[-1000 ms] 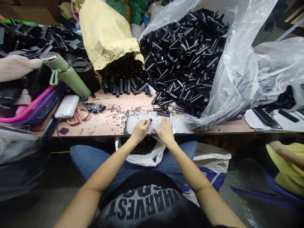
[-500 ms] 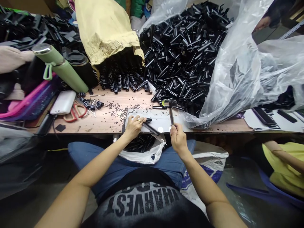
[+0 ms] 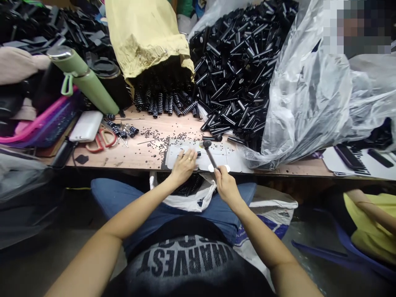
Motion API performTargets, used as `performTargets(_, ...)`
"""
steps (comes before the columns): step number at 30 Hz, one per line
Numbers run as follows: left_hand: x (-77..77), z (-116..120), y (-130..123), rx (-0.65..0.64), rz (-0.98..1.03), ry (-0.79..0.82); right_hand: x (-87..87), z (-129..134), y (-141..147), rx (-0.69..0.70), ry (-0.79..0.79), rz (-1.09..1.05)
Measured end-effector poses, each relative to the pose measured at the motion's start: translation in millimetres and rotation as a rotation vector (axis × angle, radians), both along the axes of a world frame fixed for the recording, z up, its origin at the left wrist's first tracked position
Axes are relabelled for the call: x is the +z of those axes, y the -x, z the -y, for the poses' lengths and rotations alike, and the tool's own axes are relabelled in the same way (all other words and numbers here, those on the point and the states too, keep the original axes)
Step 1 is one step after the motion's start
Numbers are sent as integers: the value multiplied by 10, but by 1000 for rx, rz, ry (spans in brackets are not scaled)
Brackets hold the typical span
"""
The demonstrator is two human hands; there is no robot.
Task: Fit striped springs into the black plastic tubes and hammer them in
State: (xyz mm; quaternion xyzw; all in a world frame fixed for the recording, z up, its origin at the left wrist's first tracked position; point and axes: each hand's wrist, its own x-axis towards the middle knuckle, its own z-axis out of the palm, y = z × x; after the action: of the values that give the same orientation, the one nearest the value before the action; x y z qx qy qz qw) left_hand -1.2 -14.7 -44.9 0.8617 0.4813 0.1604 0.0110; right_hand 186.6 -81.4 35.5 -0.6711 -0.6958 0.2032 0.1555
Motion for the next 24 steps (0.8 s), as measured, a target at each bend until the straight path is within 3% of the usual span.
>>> performTargets(4,-29,94,-155,45,-29,27,156,-12,262,110,-124,-93)
performTargets(9,-60,-17,-128,-1,-42,27,-22,-100,454,304,80,139)
performTargets(14,217,-221,25,90,58,127,-53,-471,180,123,38,178)
performTargets(16,326,-109,156,42,86,150,-96,-670,-17,43,-5,206)
performTargets(18,339,126,301,-102,51,251,-195,-829,-214,4,-21,249)
performTargets(20,220,385,401,-196,-57,460,-322,-929,-368,-19,-35,297)
performTargets(24,-247,598,309,-89,-217,776,-487,-998,-465,-24,-175,351)
